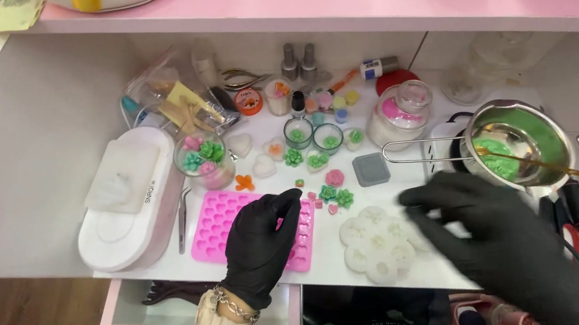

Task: Melting green wax and pouring it into small flower-shaped silicone molds to create wax melts.

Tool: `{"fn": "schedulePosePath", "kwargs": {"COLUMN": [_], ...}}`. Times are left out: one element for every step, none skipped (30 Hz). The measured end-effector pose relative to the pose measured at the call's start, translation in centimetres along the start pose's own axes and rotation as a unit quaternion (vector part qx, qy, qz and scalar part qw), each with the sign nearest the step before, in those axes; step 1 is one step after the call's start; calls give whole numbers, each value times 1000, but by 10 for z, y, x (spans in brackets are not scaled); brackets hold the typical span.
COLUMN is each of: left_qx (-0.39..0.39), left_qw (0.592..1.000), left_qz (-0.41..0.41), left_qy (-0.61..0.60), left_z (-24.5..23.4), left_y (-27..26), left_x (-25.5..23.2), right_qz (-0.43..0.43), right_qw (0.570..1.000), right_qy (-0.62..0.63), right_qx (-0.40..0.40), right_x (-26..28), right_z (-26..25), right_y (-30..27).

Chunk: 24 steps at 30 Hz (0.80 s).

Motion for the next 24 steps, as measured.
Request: {"fn": "schedulePosePath", "kwargs": {"left_qx": [0, -3, -15, -28, -29, -41, -54, -56, -58, -61, -64, -63, -61, -64, -59, -54, -54, -54, -52, -51, -47, -42, -43, -45], "left_qw": [1000, 1000, 1000, 999, 999, 999, 998, 998, 998, 998, 998, 998, 998, 998, 998, 998, 998, 998, 997, 997, 998, 998, 998, 998], "left_qz": [9, 6, 5, 4, 5, -1, -10, -10, -13, -16, -19, -3, 14, 13, 22, 30, 30, 36, 42, 42, 36, 30, 30, 31], "left_qy": [11, 12, 18, 24, 24, 24, 23, 22, 10, -2, -3, -4, -6, -6, 6, 18, 18, 24, 31, 30, 26, 22, 22, 19], "left_z": [0, 0, -2, -4, -6, -10, -13, -16, -19, -21, -23, -24, -25, -26, -25, -23, -22, -20, -18, -17, -15, -14, -12, -12], "left_y": [1, -1, -2, -3, -4, -4, -6, -5, -6, -7, -6, -4, -2, -1, 2, 5, 6, 7, 8, 8, 9, 9, 9, 9], "left_x": [-1, 0, 2, 3, 5, 7, 10, 13, 17, 21, 23, 21, 19, 20, 20, 18, 21, 22, 23, 23, 24, 25, 27, 29], "right_qz": [-35, -38, -52, -66, -67, -76, -85, -86, -92, -98, -101, -100, -98, -101, -109, -117, -117, -110, -102, -101, -77, -53, -54, -65], "right_qw": [997, 997, 998, 998, 998, 996, 992, 992, 990, 987, 987, 988, 989, 989, 988, 988, 988, 989, 991, 991, 992, 991, 991, 989], "right_qy": [50, 51, 27, 2, 2, -19, -41, -41, -55, -69, -70, -69, -70, -71, -65, -58, -59, -67, -74, -74, -97, -120, -120, -131], "right_qx": [35, 38, 9, -19, -21, -52, -82, -81, -95, -108, -105, -96, -88, -87, -87, -88, -87, -69, -50, -50, -8, 34, 35, 23], "right_x": [30, 32, 36, 40, 32, 25, 18, 17, 17, 17, 17, 17, 15, 16, 17, 17, 19, 20, 21, 22, 20, 18, 16, 17], "right_z": [24, 54, 81, 107, 127, 143, 160, 160, 160, 161, 160, 160, 159, 160, 159, 158, 155, 154, 153, 152, 156, 159, 162, 163], "right_y": [3, 22, 40, 58, 74, 90, 105, 111, 114, 117, 119, 121, 123, 124, 124, 125, 125, 125, 125, 126, 129, 131, 132, 133]}}
Point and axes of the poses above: each hand's wrist, its own y-axis towards the middle knuckle, its own z-axis out of the palm, x = y × z, the point moved 7 cm from there along y, towards the middle knuckle, and after that the axes turned 11 degrees about -y, right-handed, at the moved point
